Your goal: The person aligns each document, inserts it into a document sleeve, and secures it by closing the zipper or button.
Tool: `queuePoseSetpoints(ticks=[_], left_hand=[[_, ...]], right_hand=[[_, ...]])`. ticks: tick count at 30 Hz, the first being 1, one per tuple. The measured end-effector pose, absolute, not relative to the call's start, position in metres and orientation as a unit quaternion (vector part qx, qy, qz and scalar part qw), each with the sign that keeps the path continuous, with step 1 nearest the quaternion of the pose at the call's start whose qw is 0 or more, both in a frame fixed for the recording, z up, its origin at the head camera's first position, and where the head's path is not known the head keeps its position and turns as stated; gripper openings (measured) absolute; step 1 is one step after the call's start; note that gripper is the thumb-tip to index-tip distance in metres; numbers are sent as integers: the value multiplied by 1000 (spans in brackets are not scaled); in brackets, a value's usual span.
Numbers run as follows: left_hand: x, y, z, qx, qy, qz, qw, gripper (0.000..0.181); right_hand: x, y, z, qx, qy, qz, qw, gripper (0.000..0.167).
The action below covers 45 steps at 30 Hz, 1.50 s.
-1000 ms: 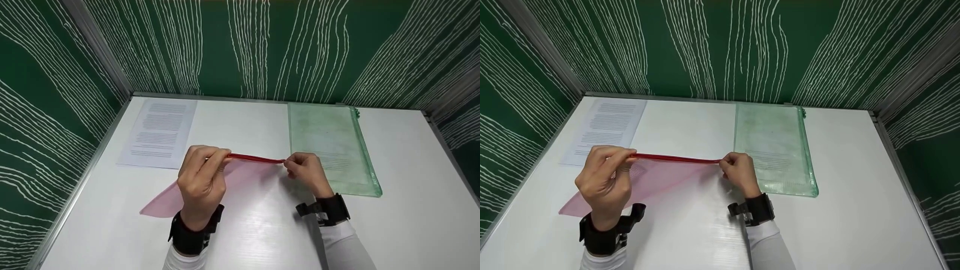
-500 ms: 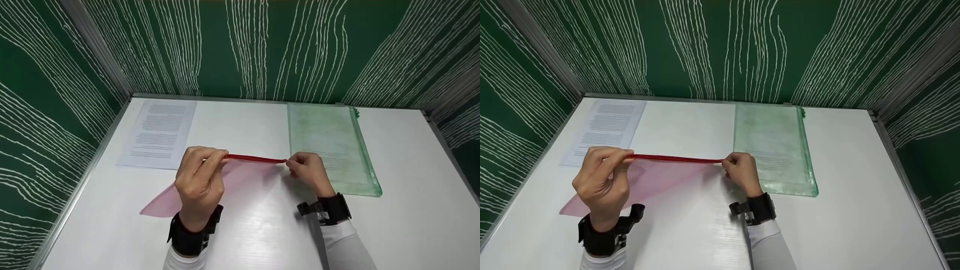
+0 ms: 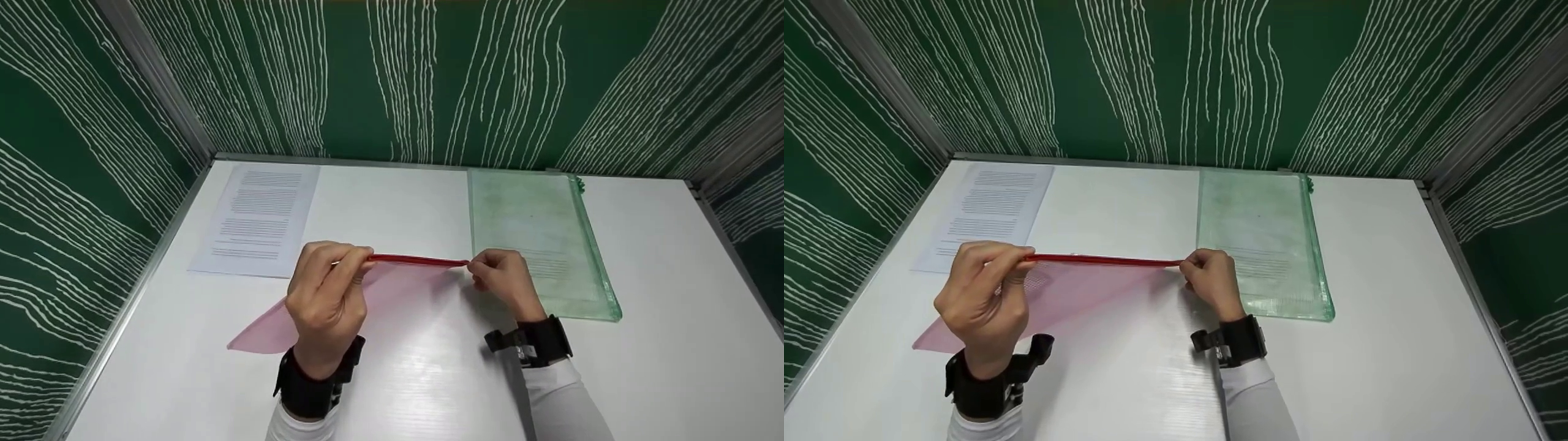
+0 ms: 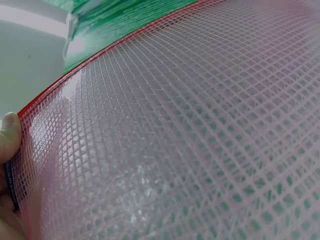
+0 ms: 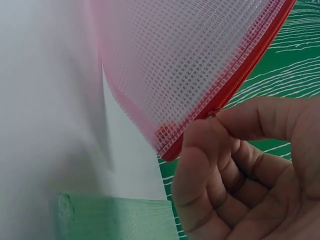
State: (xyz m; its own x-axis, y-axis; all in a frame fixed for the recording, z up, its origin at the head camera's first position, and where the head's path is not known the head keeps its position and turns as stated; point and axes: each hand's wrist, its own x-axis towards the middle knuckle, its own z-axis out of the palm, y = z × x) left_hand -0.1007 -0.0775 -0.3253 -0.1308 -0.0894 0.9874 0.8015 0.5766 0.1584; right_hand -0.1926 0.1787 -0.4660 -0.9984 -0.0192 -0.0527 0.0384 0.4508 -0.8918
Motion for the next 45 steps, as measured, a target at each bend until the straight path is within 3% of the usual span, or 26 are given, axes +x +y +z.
queuePoseSetpoints(ticks=[45], left_hand=[[-98, -79, -321, -251, -631, -377, 631, 11]], right_hand=[[-198, 188, -477, 22, 864, -503, 20, 17]])
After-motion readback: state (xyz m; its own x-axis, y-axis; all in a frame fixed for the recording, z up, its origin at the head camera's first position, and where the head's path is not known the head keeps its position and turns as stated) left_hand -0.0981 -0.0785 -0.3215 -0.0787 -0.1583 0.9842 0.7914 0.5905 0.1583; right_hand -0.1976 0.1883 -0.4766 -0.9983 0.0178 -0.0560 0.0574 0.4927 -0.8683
